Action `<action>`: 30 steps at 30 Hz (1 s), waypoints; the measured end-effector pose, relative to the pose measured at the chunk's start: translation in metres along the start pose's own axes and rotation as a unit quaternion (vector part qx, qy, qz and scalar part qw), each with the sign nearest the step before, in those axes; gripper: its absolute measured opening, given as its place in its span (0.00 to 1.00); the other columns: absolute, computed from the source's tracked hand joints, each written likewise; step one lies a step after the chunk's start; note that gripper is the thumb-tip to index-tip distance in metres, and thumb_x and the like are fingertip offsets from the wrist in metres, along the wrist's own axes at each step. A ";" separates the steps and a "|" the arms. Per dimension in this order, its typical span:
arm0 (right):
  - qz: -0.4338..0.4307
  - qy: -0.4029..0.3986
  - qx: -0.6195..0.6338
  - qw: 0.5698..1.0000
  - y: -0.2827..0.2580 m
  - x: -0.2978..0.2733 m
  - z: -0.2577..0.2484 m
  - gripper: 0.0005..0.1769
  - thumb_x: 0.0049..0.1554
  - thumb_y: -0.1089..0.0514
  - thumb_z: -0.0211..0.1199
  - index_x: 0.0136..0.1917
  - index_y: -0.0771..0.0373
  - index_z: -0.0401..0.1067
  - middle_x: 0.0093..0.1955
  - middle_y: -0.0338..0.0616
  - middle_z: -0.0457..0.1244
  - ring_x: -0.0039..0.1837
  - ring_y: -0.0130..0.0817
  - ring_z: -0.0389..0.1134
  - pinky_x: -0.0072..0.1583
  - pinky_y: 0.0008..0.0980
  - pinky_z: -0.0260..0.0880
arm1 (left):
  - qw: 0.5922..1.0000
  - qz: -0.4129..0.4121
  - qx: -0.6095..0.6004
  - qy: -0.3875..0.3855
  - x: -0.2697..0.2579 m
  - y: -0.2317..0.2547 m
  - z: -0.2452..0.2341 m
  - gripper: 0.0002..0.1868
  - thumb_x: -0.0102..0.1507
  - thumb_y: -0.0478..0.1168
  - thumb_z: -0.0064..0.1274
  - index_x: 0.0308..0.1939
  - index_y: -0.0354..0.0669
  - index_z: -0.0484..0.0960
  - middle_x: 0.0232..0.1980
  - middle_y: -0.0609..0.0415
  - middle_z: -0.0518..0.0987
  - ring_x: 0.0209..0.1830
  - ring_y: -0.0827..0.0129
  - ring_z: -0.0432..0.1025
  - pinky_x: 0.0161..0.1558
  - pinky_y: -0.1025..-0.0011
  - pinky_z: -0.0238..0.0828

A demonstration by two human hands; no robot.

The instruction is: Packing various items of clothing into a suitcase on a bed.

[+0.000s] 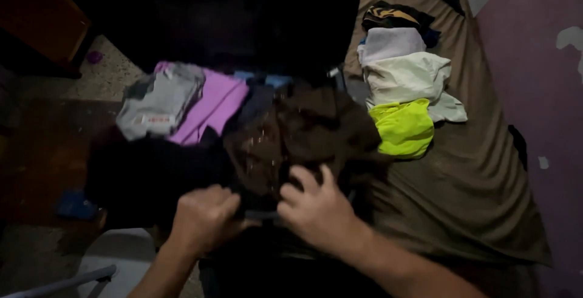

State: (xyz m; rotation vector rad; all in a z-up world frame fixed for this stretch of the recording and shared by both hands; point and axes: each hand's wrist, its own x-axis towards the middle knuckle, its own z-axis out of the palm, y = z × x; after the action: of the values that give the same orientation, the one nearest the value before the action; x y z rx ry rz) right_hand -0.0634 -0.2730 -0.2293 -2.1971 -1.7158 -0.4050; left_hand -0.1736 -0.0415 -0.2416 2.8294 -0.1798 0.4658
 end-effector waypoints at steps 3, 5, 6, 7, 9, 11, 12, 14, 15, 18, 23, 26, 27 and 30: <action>0.005 -0.008 0.026 1.000 -0.007 -0.005 -0.004 0.14 0.47 0.45 0.71 0.39 0.54 0.72 0.50 0.41 0.61 0.68 0.50 0.59 0.61 0.68 0.59 | 1.000 -0.002 -0.014 -0.011 -0.006 0.005 -0.002 0.28 0.42 0.56 0.72 0.17 0.44 0.70 0.19 0.53 0.69 0.21 0.60 0.70 0.22 0.61 0.67; 0.012 -0.011 0.040 0.999 -0.006 -0.001 -0.010 0.15 0.47 0.44 0.72 0.39 0.54 0.72 0.50 0.41 0.61 0.67 0.50 0.59 0.61 0.68 0.58 | 1.000 -0.002 -0.021 -0.004 -0.005 0.006 -0.004 0.27 0.43 0.56 0.72 0.18 0.44 0.70 0.20 0.54 0.69 0.21 0.60 0.70 0.22 0.61 0.67; 0.021 -0.014 0.054 0.998 -0.004 0.003 -0.015 0.18 0.45 0.42 0.73 0.40 0.55 0.73 0.50 0.41 0.61 0.66 0.50 0.60 0.61 0.67 0.58 | 1.000 -0.006 -0.017 0.007 -0.003 0.007 -0.006 0.28 0.42 0.57 0.72 0.18 0.44 0.70 0.20 0.54 0.69 0.22 0.60 0.70 0.23 0.62 0.67; 0.030 -0.018 0.068 0.997 -0.001 0.007 -0.021 0.21 0.43 0.40 0.73 0.40 0.55 0.73 0.51 0.42 0.62 0.65 0.49 0.60 0.61 0.66 0.58 | 1.000 -0.011 -0.014 0.016 -0.001 0.007 -0.007 0.28 0.42 0.58 0.71 0.18 0.44 0.71 0.21 0.54 0.70 0.22 0.60 0.70 0.23 0.62 0.67; 0.057 -0.013 0.104 0.993 0.013 0.014 -0.023 0.23 0.43 0.39 0.74 0.42 0.56 0.74 0.53 0.41 0.63 0.64 0.48 0.61 0.61 0.61 0.58 | 1.000 -0.022 -0.018 0.008 0.002 0.008 -0.009 0.29 0.42 0.59 0.71 0.17 0.44 0.71 0.20 0.54 0.69 0.22 0.60 0.70 0.23 0.61 0.66; 0.083 -0.007 0.139 0.987 0.025 0.019 -0.020 0.25 0.44 0.37 0.75 0.45 0.56 0.75 0.56 0.41 0.63 0.63 0.46 0.62 0.61 0.56 0.59 | 0.999 -0.031 -0.023 0.001 0.002 0.008 -0.008 0.30 0.41 0.61 0.71 0.17 0.43 0.71 0.20 0.54 0.69 0.22 0.60 0.70 0.23 0.61 0.66; 0.116 0.002 0.162 0.980 0.031 0.021 -0.017 0.26 0.43 0.39 0.75 0.48 0.56 0.75 0.57 0.42 0.64 0.62 0.45 0.63 0.61 0.52 0.59 | 0.999 -0.037 -0.034 -0.005 0.001 0.008 -0.006 0.31 0.41 0.63 0.71 0.17 0.43 0.72 0.20 0.53 0.70 0.22 0.59 0.71 0.23 0.60 0.67; 0.148 0.012 0.184 0.972 0.037 0.028 -0.016 0.28 0.43 0.40 0.76 0.51 0.55 0.75 0.59 0.43 0.64 0.61 0.45 0.64 0.60 0.48 0.59 | 0.998 -0.043 -0.046 -0.012 -0.002 0.006 -0.005 0.32 0.40 0.65 0.70 0.16 0.42 0.72 0.20 0.53 0.71 0.23 0.59 0.72 0.23 0.60 0.67; 0.152 0.020 0.184 0.971 0.038 0.031 -0.017 0.29 0.42 0.42 0.76 0.52 0.56 0.75 0.60 0.44 0.64 0.61 0.46 0.64 0.59 0.47 0.60 | 0.994 -0.064 -0.085 -0.001 -0.006 0.005 -0.005 0.30 0.41 0.63 0.71 0.19 0.41 0.75 0.22 0.52 0.73 0.25 0.58 0.73 0.26 0.61 0.68; 0.157 0.030 0.178 0.971 0.040 0.035 -0.017 0.27 0.44 0.47 0.74 0.54 0.58 0.73 0.60 0.44 0.65 0.60 0.47 0.65 0.58 0.45 0.60 | 0.982 -0.101 -0.151 0.049 -0.006 0.012 -0.014 0.25 0.45 0.56 0.71 0.30 0.41 0.80 0.31 0.51 0.78 0.33 0.58 0.76 0.33 0.63 0.72; 0.169 0.058 0.205 0.962 0.025 0.048 -0.057 0.16 0.52 0.54 0.71 0.53 0.59 0.73 0.53 0.41 0.68 0.55 0.45 0.68 0.56 0.41 0.64 | 0.973 -0.059 -0.126 0.182 0.044 0.043 -0.061 0.30 0.47 0.42 0.71 0.51 0.36 0.80 0.49 0.43 0.80 0.48 0.52 0.76 0.50 0.62 0.74; 0.151 0.107 0.293 0.938 0.012 0.053 -0.090 0.13 0.56 0.54 0.70 0.51 0.60 0.73 0.45 0.43 0.68 0.50 0.41 0.70 0.54 0.38 0.68 | 0.969 -0.010 -0.124 0.213 0.049 0.028 -0.053 0.37 0.47 0.35 0.66 0.61 0.33 0.74 0.57 0.37 0.78 0.57 0.45 0.74 0.58 0.58 0.70; 0.175 0.118 0.342 0.916 0.013 0.051 -0.090 0.11 0.58 0.56 0.68 0.51 0.61 0.72 0.44 0.42 0.68 0.48 0.36 0.70 0.52 0.34 0.69 | 0.962 -0.048 -0.185 0.193 0.046 0.020 -0.045 0.32 0.52 0.32 0.62 0.61 0.36 0.75 0.58 0.40 0.79 0.58 0.50 0.75 0.59 0.60 0.72; 0.235 0.151 0.411 0.868 0.028 0.044 -0.088 0.08 0.61 0.59 0.66 0.51 0.63 0.70 0.42 0.40 0.67 0.45 0.26 0.70 0.48 0.27 0.71 | 0.934 -0.110 -0.294 0.171 0.047 0.000 -0.045 0.21 0.63 0.30 0.54 0.62 0.40 0.77 0.57 0.47 0.81 0.58 0.60 0.77 0.60 0.65 0.75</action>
State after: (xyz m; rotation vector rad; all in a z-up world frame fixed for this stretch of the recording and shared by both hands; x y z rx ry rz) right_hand -0.0280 -0.2772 -0.1330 -1.6858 -0.8745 0.1063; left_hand -0.1430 -0.0325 -0.1856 2.1142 0.0623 0.7059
